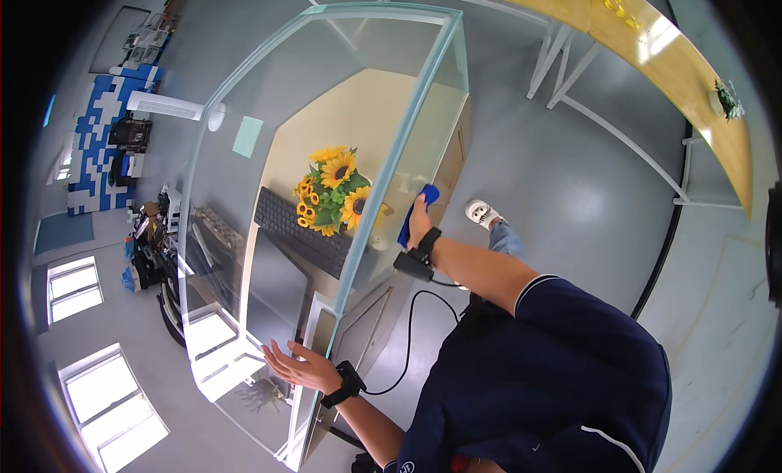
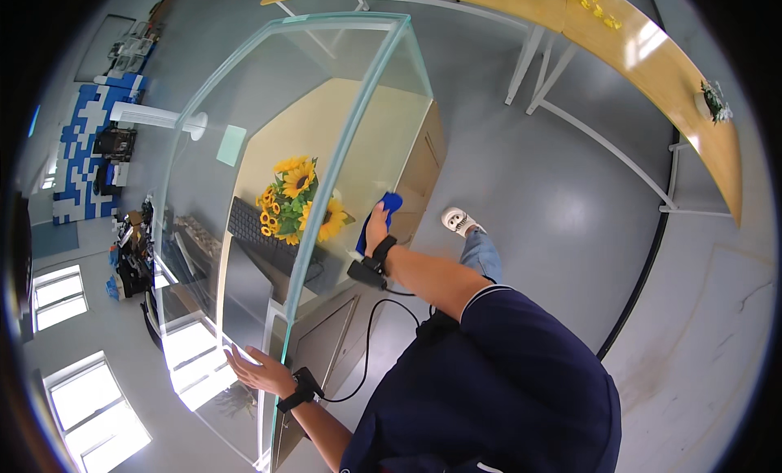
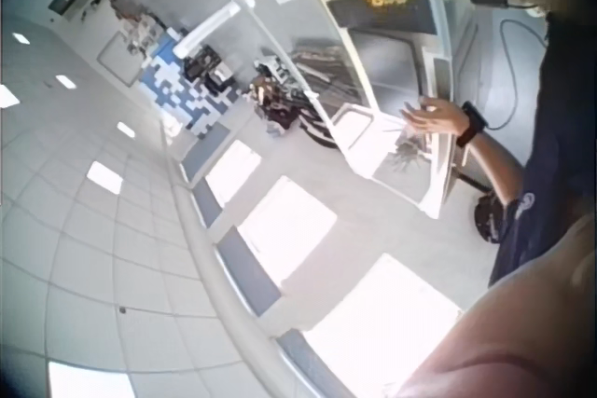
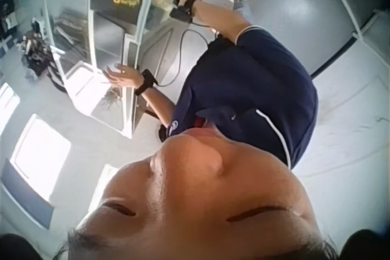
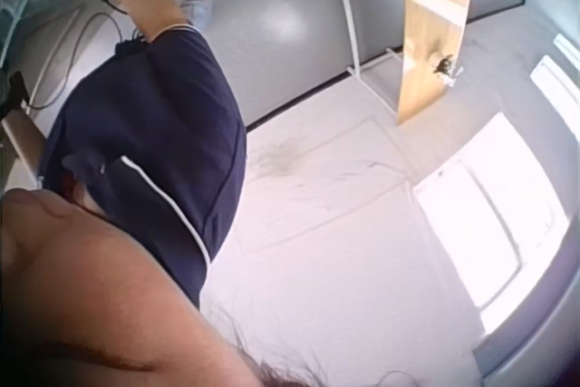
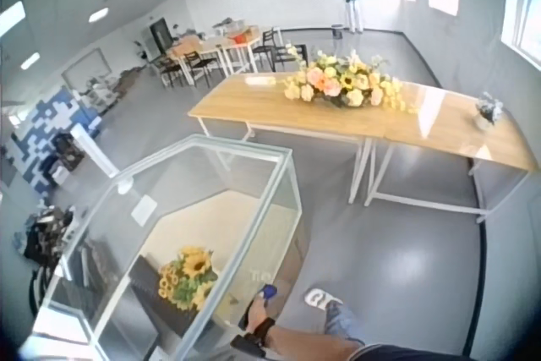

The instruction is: The person is cleaning a glass display case with a blue cloth and then placing white foam pads on top of it.

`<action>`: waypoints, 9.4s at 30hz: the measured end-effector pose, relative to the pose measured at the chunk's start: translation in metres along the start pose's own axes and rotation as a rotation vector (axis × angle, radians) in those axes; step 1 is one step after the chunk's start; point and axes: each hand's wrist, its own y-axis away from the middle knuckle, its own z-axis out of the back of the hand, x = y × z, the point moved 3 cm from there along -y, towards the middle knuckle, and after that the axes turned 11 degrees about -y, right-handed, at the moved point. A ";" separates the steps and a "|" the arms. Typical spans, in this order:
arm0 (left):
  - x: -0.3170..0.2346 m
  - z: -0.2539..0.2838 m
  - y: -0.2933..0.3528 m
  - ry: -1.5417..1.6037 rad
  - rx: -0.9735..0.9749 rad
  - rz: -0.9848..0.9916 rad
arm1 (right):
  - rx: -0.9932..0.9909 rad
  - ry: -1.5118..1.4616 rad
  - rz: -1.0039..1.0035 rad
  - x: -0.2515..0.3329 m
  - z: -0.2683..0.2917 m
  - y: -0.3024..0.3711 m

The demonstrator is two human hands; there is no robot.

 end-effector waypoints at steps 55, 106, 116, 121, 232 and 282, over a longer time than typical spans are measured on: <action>-0.003 0.003 0.000 0.099 0.041 0.337 | 0.707 0.038 0.806 0.401 -0.074 0.164; 0.153 0.157 0.496 0.279 -0.470 1.733 | 2.747 1.982 0.154 -0.144 0.077 0.352; 0.095 0.154 0.618 0.213 -0.563 2.173 | 3.431 1.790 -0.254 -0.299 0.194 0.443; 0.171 0.145 0.625 0.260 -0.492 2.181 | 3.415 2.014 -0.370 -0.387 0.237 0.460; 0.626 0.136 0.519 1.233 0.337 0.742 | 1.450 0.573 0.219 -0.273 0.177 0.587; 0.605 -0.110 0.022 1.545 0.788 0.408 | 1.079 1.687 0.521 -0.377 -0.207 0.329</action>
